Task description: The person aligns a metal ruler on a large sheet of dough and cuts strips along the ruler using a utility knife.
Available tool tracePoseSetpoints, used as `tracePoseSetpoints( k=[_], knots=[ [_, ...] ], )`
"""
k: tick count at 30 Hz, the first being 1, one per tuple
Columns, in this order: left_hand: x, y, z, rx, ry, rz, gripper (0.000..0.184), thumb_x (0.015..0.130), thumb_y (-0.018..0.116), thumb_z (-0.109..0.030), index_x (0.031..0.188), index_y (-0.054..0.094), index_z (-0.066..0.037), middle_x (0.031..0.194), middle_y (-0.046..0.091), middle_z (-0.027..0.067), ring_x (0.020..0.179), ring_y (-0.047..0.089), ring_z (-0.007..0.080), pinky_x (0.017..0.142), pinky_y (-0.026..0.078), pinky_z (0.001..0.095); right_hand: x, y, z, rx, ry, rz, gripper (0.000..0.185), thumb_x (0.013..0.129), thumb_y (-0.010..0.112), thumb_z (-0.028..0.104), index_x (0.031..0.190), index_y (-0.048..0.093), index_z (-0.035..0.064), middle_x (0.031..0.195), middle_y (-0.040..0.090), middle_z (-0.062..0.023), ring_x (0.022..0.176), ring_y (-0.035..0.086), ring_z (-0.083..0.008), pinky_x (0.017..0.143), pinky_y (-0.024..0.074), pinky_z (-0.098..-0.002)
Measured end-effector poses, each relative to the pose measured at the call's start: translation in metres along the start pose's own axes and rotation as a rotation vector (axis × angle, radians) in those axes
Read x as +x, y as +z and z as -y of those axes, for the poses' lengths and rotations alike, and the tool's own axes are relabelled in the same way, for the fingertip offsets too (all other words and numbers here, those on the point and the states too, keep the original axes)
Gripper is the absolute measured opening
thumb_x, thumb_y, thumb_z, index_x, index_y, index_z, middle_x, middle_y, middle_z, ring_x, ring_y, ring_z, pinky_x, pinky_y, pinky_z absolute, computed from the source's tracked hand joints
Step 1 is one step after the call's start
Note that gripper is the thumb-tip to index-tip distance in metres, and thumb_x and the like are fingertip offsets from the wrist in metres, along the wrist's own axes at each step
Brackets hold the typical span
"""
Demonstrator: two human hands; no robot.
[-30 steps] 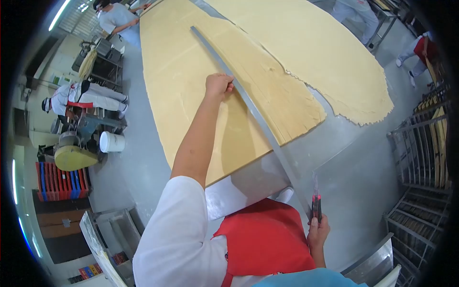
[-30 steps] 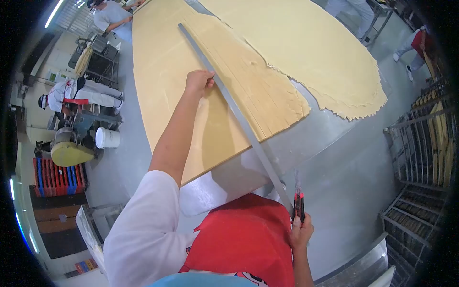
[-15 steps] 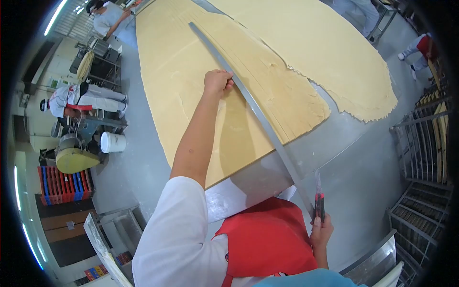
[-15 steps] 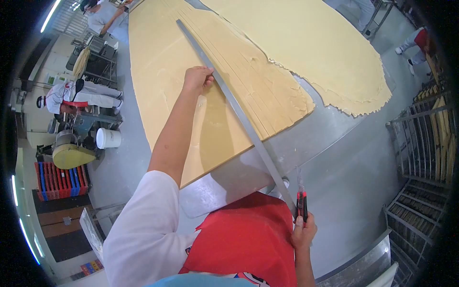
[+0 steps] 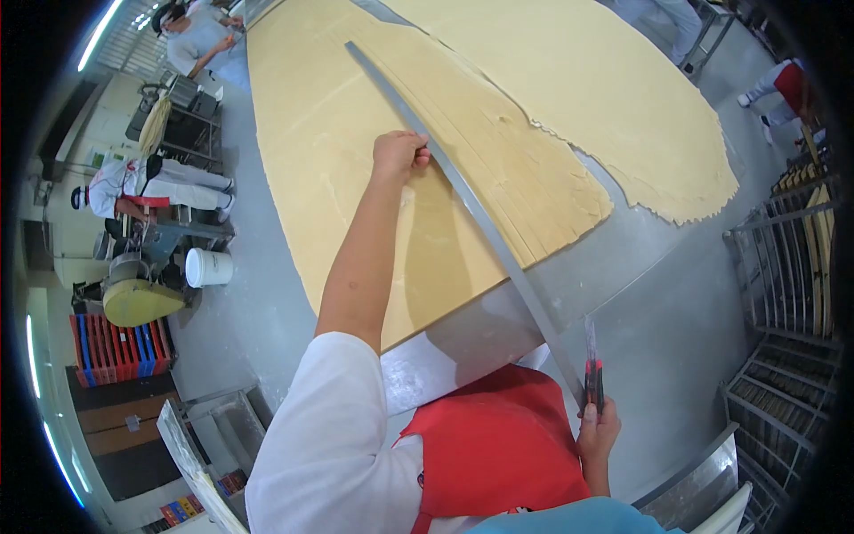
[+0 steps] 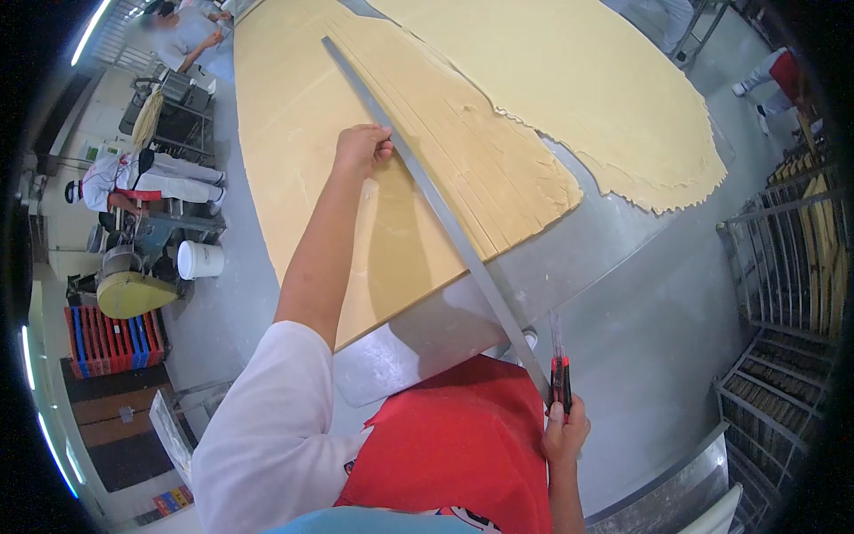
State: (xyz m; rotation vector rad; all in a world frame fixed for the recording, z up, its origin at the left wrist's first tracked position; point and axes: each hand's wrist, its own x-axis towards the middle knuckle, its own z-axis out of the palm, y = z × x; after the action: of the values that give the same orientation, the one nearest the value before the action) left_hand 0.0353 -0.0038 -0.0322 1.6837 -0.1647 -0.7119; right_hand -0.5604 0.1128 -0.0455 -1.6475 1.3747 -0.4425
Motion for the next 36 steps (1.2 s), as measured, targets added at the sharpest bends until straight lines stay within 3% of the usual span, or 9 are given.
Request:
tracePoseSetpoints(
  k=[16, 19, 21, 22, 24, 28, 32, 34, 36],
  knots=[
    [0.007, 0.0, -0.003, 0.032, -0.045, -0.01, 0.004, 0.09, 0.066, 0.008, 0.092, 0.062, 0.006, 0.074, 0.064, 0.013, 0.055, 0.061, 0.0167, 0.043, 0.05, 0.0274, 0.005, -0.001, -0.004, 0.034, 0.009, 0.017, 0.029, 0.1, 0.059, 0.028, 0.109, 0.064, 0.0011, 0.073, 0.066, -0.0127, 0.066, 0.066, -0.0262, 0.064, 0.0511, -0.0393],
    [0.008, -0.008, -0.007, 0.154, -0.075, 0.06, 0.019, 0.088, 0.074, -0.003, 0.102, 0.064, 0.006, 0.08, 0.068, 0.0147, 0.067, 0.068, 0.0237, 0.057, 0.058, 0.0331, 0.006, -0.002, -0.006, 0.023, 0.034, 0.024, 0.029, 0.1, 0.059, 0.028, 0.109, 0.064, 0.0009, 0.073, 0.066, -0.0134, 0.065, 0.067, -0.0275, 0.063, 0.0513, -0.0401],
    [0.005, -0.012, -0.008, 0.839, 0.339, -0.14, 0.048, 0.084, 0.082, -0.024, 0.12, 0.064, 0.003, 0.1, 0.071, 0.0177, 0.095, 0.07, 0.0324, 0.087, 0.058, 0.0412, 0.006, -0.001, -0.006, 0.035, 0.021, 0.011, 0.03, 0.1, 0.059, 0.029, 0.109, 0.064, 0.0009, 0.074, 0.067, -0.0139, 0.065, 0.067, -0.028, 0.064, 0.0514, -0.0401],
    [0.01, -0.016, -0.003, 0.841, 0.338, -0.138, 0.048, 0.084, 0.082, -0.024, 0.12, 0.064, 0.003, 0.1, 0.071, 0.0177, 0.095, 0.07, 0.0324, 0.087, 0.058, 0.0412, 0.006, -0.001, -0.006, 0.047, 0.006, -0.002, 0.03, 0.1, 0.059, 0.029, 0.108, 0.065, 0.0009, 0.074, 0.067, -0.0144, 0.066, 0.067, -0.0285, 0.064, 0.0515, -0.0402],
    [0.024, -0.026, 0.009, 1.183, 0.818, -0.191, 0.075, 0.079, 0.081, -0.05, 0.134, 0.059, -0.003, 0.126, 0.067, 0.018, 0.122, 0.06, 0.0349, 0.11, 0.044, 0.0429, 0.008, -0.006, 0.0, 0.011, 0.033, 0.035, 0.03, 0.1, 0.059, 0.03, 0.108, 0.065, 0.0013, 0.075, 0.067, -0.0155, 0.067, 0.067, -0.0307, 0.064, 0.0516, -0.0409],
    [0.048, -0.037, 0.006, 1.298, 0.814, 0.164, 0.084, 0.08, 0.074, -0.064, 0.137, 0.057, -0.005, 0.135, 0.062, 0.0182, 0.129, 0.055, 0.0352, 0.113, 0.039, 0.0457, 0.01, -0.013, 0.005, -0.103, 0.123, 0.097, 0.035, 0.099, 0.059, 0.036, 0.11, 0.065, 0.0031, 0.081, 0.067, -0.02, 0.074, 0.067, -0.0418, 0.069, 0.0519, -0.0457],
    [0.051, -0.038, -0.001, 1.337, 0.694, 0.341, 0.112, 0.068, 0.078, -0.076, 0.143, 0.049, 0.002, 0.137, 0.058, 0.0212, 0.133, 0.051, 0.0393, 0.111, 0.042, 0.047, 0.007, -0.013, 0.003, -0.077, 0.198, 0.118, 0.041, 0.1, 0.059, 0.04, 0.115, 0.065, 0.0023, 0.082, 0.068, -0.0167, 0.075, 0.068, -0.0312, 0.071, 0.0515, -0.0418],
    [0.04, -0.036, -0.004, 1.504, 0.626, 0.187, 0.13, 0.062, 0.085, -0.067, 0.158, 0.031, 0.002, 0.162, 0.033, 0.0268, 0.151, 0.03, 0.039, 0.124, 0.027, 0.0431, 0.008, -0.013, 0.004, -0.055, 0.195, 0.105, 0.04, 0.1, 0.06, 0.038, 0.115, 0.065, 0.0016, 0.081, 0.068, -0.0148, 0.073, 0.068, -0.0293, 0.07, 0.0515, -0.0403],
    [0.03, -0.026, -0.018, 1.55, 0.527, 0.227, 0.14, 0.061, 0.084, -0.07, 0.158, 0.019, 0.007, 0.164, 0.022, 0.0302, 0.153, 0.02, 0.0419, 0.126, 0.02, 0.0439, 0.008, -0.012, 0.003, -0.037, 0.2, 0.109, 0.039, 0.099, 0.06, 0.037, 0.115, 0.065, 0.0015, 0.08, 0.068, -0.0144, 0.072, 0.067, -0.0285, 0.069, 0.0514, -0.0394]
  ],
)
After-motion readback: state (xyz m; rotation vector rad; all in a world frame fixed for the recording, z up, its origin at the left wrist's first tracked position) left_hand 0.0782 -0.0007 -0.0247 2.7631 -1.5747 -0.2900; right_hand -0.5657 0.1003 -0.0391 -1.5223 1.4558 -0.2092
